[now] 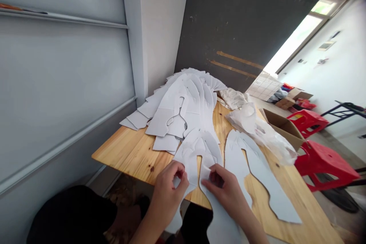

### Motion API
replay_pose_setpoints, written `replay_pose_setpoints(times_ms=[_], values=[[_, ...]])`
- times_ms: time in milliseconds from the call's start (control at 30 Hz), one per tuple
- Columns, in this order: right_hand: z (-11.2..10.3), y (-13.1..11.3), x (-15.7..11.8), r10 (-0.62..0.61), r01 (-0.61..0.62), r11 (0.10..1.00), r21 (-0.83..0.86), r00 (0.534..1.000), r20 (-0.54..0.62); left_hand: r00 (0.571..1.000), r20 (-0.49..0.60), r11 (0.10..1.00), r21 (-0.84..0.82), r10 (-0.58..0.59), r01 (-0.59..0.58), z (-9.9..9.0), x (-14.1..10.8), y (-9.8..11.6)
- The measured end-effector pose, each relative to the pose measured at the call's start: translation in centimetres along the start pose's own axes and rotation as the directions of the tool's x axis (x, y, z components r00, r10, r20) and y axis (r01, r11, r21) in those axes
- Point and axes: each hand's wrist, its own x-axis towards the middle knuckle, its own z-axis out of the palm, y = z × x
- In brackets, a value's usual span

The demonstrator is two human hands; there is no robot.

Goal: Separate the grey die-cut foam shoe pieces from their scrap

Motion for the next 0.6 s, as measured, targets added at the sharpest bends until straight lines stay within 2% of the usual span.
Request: replay_pose_setpoints(times_ms=[167, 300, 400, 600], values=[[0.3, -0.1, -0.1, 0.049, -0.049, 0.998, 0.035, 0.999, -0.001, 1.000, -0.012, 1.000, 0.005, 0.025, -0.025, 0.1, 0.0, -0.3], [-0.1, -0.5, -0.5, 0.034, -0.037, 0.994, 0.107, 0.999, 0.027, 1.000, -0.020, 1.000, 0.011, 0.023, -0.022, 0.2, 0.1, -0.3], [-0.9, -0.5, -1.0, -0.013, -0.004, 0.969, 0.247, 0.998, 0.069, 1.000, -0.020, 1.000, 0.017, 0.013, -0.013, 0.2, 0.1, -0.3], [-1.7, 0.1, -1.1, -0.159, 0.128, 0.826, 0.549, 0.987, 0.009, 1.000, -0.022, 1.000, 0.019, 0.014, -0.014, 0.2, 0.1, -0.4]])
